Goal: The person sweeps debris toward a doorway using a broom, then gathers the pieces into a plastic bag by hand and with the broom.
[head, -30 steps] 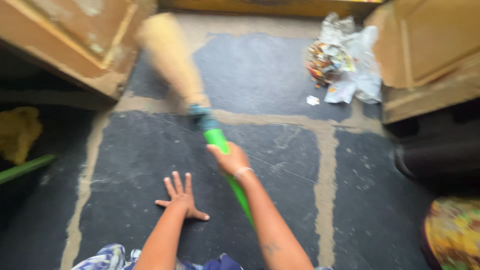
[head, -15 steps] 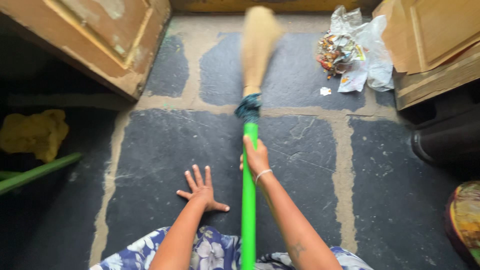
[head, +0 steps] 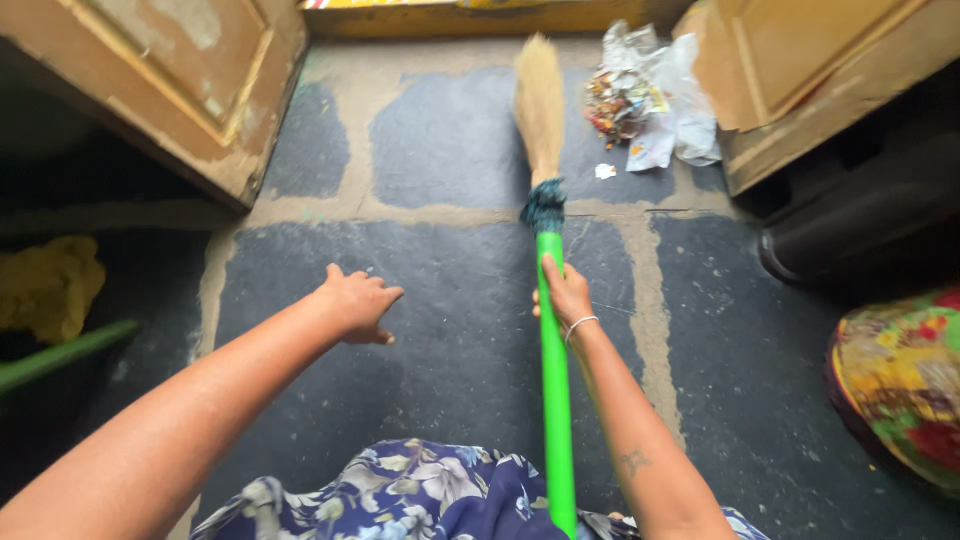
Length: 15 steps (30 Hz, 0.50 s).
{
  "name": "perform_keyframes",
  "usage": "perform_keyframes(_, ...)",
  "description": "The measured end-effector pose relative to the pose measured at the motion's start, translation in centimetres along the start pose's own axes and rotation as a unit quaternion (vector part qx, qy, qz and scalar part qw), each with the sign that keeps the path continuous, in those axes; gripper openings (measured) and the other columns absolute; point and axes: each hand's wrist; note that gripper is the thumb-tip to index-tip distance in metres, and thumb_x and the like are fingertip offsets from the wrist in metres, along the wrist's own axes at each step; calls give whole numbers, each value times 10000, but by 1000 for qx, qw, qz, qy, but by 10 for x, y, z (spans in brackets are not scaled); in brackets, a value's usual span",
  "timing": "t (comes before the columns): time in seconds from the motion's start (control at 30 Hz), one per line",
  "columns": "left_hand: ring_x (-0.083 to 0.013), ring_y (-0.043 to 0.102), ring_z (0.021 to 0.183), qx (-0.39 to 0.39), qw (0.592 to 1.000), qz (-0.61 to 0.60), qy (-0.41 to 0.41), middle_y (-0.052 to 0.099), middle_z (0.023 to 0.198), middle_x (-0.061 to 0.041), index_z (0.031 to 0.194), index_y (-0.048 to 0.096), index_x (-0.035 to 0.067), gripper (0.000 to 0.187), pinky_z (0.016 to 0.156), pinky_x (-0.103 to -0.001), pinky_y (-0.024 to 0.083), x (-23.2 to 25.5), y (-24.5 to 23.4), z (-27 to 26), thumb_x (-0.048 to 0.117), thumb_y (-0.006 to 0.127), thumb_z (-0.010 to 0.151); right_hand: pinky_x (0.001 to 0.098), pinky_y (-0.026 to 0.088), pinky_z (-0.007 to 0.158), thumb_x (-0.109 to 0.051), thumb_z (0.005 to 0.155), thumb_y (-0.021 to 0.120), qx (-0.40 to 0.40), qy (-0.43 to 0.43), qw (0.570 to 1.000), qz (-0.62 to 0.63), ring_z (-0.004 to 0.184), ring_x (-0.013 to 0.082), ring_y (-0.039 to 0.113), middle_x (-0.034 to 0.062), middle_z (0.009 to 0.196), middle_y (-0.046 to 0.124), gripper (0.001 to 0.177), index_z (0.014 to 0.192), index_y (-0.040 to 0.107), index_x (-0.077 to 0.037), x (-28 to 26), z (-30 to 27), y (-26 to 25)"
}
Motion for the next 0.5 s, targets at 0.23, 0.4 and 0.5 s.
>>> perform_keyframes(0.23, -190, 587, 1225, 138, 734, -605, 277, 640, 1342, -122, 1471, 457, 126, 707, 1025, -359, 467, 67, -119, 64, 521, 649, 917, 317, 565, 737, -530, 1205, 455, -144, -268, 939, 162, 851, 153, 634, 66, 873, 581, 597, 1132, 493, 62, -74, -43, 37)
perform_keyframes(0.4, -157, 707, 921, 170, 668, -649, 321, 758, 1074, -79, 1163, 679, 11, 377, 819, -327, 582, 73, -169, 90, 175, 771, 837, 351, 523, 929, -216, 983, 640, -56, -324, 938, -111, 1151, 203, 521, 138, 1360, 540, 764, 1652, 270, -225, -95, -63, -35)
perform_keyframes(0.5, -177, 723, 831, 230, 668, -642, 297, 741, 995, -60, 1098, 642, 43, 329, 730, -336, 606, 58, -161, 111, 116, 742, 794, 364, 530, 997, -239, 892, 700, 104, -178, 953, -224, 1196, 217, 622, 119, 1378, 616, 631, 1493, 513, -199, -42, -60, -130)
Point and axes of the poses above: each hand's wrist, its own z-axis towards the middle knuckle, its own y-axis out of the palm, x = y × z
